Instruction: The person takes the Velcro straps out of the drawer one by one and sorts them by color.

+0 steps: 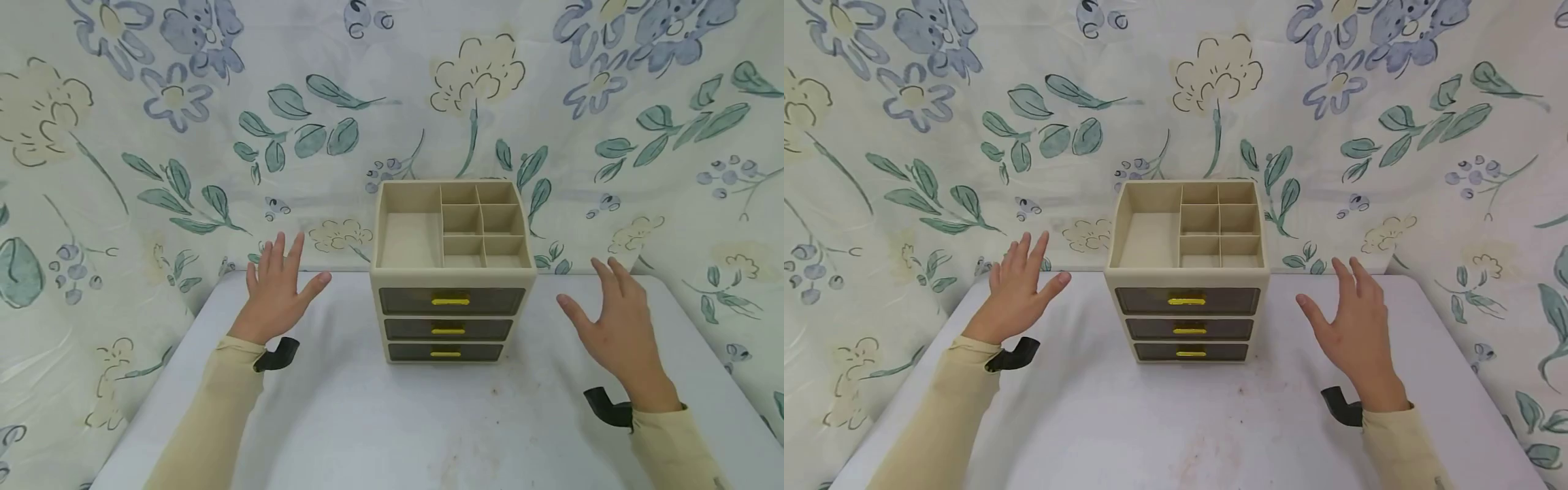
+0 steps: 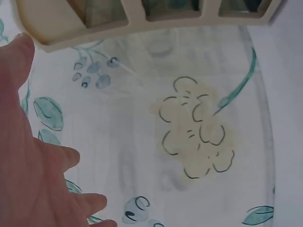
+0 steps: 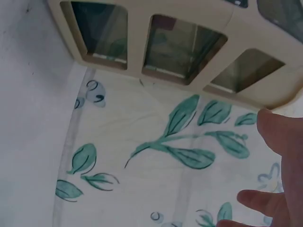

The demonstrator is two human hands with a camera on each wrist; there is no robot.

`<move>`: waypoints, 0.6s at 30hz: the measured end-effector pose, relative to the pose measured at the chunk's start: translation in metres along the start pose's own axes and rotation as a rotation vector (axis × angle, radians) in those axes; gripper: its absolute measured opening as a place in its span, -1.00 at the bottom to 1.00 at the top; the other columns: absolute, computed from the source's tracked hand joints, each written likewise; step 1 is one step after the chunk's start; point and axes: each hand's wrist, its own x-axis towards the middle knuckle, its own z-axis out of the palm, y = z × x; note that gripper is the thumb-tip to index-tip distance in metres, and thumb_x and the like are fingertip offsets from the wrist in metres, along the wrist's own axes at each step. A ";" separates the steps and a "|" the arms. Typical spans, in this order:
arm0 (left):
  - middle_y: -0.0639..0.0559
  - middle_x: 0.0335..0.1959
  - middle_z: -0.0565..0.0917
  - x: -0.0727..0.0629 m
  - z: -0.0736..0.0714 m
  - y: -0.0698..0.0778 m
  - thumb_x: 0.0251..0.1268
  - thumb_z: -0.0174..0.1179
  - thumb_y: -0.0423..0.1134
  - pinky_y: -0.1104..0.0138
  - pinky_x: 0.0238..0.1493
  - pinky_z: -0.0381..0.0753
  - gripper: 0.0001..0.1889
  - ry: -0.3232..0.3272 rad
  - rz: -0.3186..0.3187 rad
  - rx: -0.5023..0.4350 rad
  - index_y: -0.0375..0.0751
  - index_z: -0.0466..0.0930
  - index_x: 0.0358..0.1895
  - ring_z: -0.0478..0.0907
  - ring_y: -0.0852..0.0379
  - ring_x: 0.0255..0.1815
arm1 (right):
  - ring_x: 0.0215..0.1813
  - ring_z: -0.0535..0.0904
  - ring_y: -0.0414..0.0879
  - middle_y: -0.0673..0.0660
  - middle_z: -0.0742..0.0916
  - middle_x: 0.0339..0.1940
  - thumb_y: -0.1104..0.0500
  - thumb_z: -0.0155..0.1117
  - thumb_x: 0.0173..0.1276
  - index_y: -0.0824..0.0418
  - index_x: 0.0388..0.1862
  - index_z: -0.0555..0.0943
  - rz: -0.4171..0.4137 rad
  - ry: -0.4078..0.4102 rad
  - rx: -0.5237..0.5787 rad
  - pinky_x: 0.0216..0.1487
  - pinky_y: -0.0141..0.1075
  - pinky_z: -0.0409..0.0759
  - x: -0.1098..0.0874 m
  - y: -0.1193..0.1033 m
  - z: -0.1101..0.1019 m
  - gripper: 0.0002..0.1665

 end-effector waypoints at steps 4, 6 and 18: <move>-0.36 0.62 -0.30 0.003 -0.008 0.004 0.44 -0.17 0.43 -0.40 0.38 -0.45 0.00 0.035 0.054 -0.018 -0.16 -0.28 0.65 -0.44 -0.36 0.60 | 0.49 0.08 0.49 0.46 0.21 0.55 -0.03 0.33 0.39 0.38 0.53 0.20 -0.061 0.060 0.058 0.27 0.50 0.16 -0.006 -0.010 0.001 -0.09; -0.34 0.63 -0.29 0.005 -0.012 0.007 0.44 -0.17 0.42 -0.38 0.39 -0.44 -0.01 0.048 0.085 -0.028 -0.15 -0.27 0.65 -0.43 -0.35 0.60 | 0.48 0.12 0.47 0.44 0.25 0.54 0.00 0.35 0.38 0.36 0.52 0.24 -0.086 0.089 0.079 0.26 0.48 0.19 -0.009 -0.015 0.001 -0.11; -0.27 0.64 -0.22 0.025 -0.043 0.038 0.41 -0.19 0.46 -0.29 0.46 -0.39 -0.02 0.132 0.248 0.017 -0.13 -0.16 0.65 -0.37 -0.24 0.63 | 0.37 0.33 0.35 0.39 0.46 0.39 0.12 0.42 0.20 0.39 0.35 0.44 -0.275 0.339 0.139 0.18 0.28 0.41 -0.018 -0.042 0.007 -0.23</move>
